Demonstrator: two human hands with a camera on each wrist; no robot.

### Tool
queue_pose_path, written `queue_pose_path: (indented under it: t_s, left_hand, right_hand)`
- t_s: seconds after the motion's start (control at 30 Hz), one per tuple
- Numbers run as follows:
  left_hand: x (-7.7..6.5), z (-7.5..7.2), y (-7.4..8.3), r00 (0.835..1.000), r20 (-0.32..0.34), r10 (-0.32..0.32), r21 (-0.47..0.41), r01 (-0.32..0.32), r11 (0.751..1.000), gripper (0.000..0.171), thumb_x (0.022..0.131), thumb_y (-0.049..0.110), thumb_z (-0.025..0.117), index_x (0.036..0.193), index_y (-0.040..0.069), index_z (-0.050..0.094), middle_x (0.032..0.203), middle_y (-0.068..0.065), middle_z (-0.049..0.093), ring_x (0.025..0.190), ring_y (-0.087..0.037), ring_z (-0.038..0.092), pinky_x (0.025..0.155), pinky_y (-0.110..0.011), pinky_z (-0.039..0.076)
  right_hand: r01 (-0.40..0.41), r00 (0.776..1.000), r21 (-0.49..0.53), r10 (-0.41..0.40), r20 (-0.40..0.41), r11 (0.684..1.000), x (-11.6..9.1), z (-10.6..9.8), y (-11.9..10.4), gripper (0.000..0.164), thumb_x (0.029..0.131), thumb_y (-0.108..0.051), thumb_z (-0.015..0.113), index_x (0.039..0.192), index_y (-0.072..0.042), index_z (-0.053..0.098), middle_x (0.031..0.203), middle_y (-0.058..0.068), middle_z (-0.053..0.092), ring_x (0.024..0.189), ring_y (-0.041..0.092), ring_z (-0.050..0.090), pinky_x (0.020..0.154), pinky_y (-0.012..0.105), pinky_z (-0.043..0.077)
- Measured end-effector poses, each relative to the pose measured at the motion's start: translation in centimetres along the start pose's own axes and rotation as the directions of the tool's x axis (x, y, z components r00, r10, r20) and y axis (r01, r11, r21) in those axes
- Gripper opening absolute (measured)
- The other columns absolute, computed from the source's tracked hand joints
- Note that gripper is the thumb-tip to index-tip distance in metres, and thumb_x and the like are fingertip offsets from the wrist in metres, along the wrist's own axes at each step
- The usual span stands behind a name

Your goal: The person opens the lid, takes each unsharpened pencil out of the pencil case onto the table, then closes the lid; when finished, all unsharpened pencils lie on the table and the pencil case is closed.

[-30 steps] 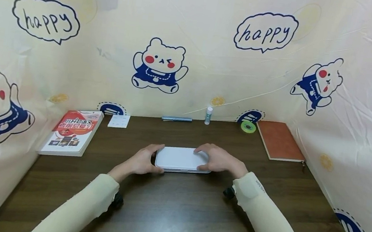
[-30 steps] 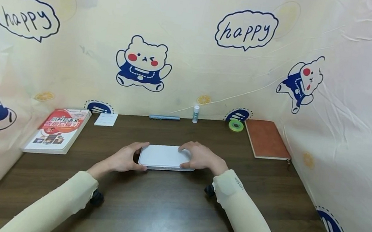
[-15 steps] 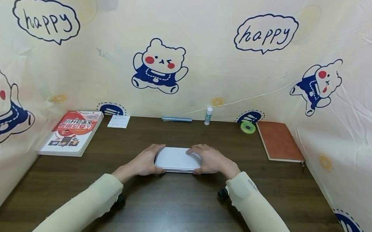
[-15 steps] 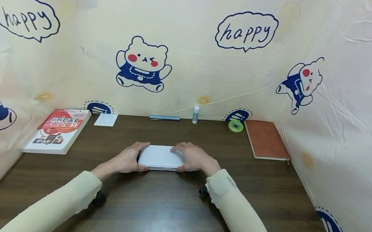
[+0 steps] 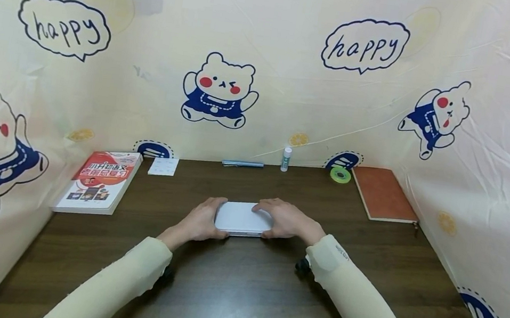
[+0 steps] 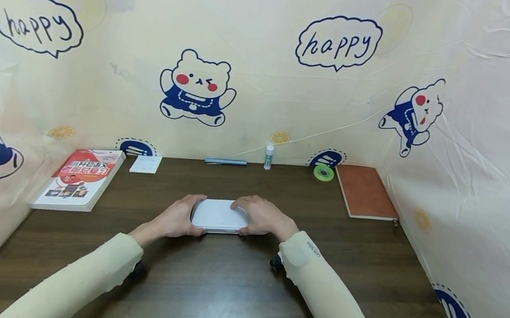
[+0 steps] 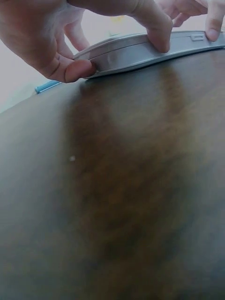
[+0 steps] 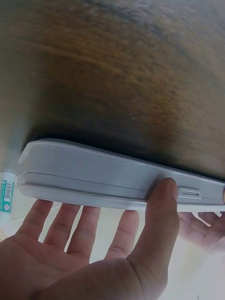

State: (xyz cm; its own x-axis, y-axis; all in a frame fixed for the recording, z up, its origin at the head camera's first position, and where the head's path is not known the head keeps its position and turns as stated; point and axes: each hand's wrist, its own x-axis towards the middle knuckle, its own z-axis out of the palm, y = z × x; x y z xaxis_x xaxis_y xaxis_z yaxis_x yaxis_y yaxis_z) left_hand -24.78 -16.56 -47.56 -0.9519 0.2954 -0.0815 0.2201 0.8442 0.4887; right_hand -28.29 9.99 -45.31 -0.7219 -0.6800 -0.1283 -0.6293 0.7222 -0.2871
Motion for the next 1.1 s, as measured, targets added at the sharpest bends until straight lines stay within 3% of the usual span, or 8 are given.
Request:
queue_pose_path:
  t_s: [0.5, 0.83, 1.1]
  left_hand:
    - [-0.1, 0.1, 0.2, 1.0, -0.005, 0.001, -0.012, -0.001, 1.0, 0.095, 0.073, 0.035, 0.088, 0.149, 0.006, 0.039, 0.146, -0.02, 0.048, 0.126, -0.035, 0.053, 0.105, -0.053, 0.044]
    - [0.1, -0.3, 0.1, 1.0, -0.002, 0.01, 0.01, -0.01, 1.0, 0.1, 0.07, 0.031, 0.09, 0.15, 0.004, 0.037, 0.145, -0.022, 0.048, 0.124, -0.035, 0.053, 0.106, -0.051, 0.044]
    - [0.0, -0.5, -0.5, 0.999, 0.03, 0.017, -0.062, -0.015, 0.998, 0.098, 0.076, 0.036, 0.086, 0.153, 0.005, 0.034, 0.149, -0.022, 0.045, 0.133, -0.038, 0.048, 0.11, -0.054, 0.039]
  right_hand:
    - [0.064, 0.998, -0.026, -0.064, 0.006, 0.998, 0.0, -0.4, 0.1, 0.057, 0.085, -0.036, 0.078, 0.136, -0.023, 0.059, 0.149, 0.007, 0.052, 0.136, 0.029, 0.049, 0.112, 0.05, 0.04]
    - [0.086, 0.995, 0.042, -0.088, 0.047, 0.995, 0.3, -1.6, 0.3, 0.053, 0.087, -0.035, 0.075, 0.137, -0.022, 0.06, 0.147, 0.006, 0.055, 0.133, 0.027, 0.054, 0.112, 0.048, 0.041]
    - [0.065, 0.996, 0.086, -0.069, 0.048, 0.994, 0.1, -2.0, 0.7, 0.051, 0.089, -0.037, 0.071, 0.138, -0.026, 0.059, 0.151, 0.006, 0.051, 0.135, 0.027, 0.053, 0.112, 0.048, 0.041]
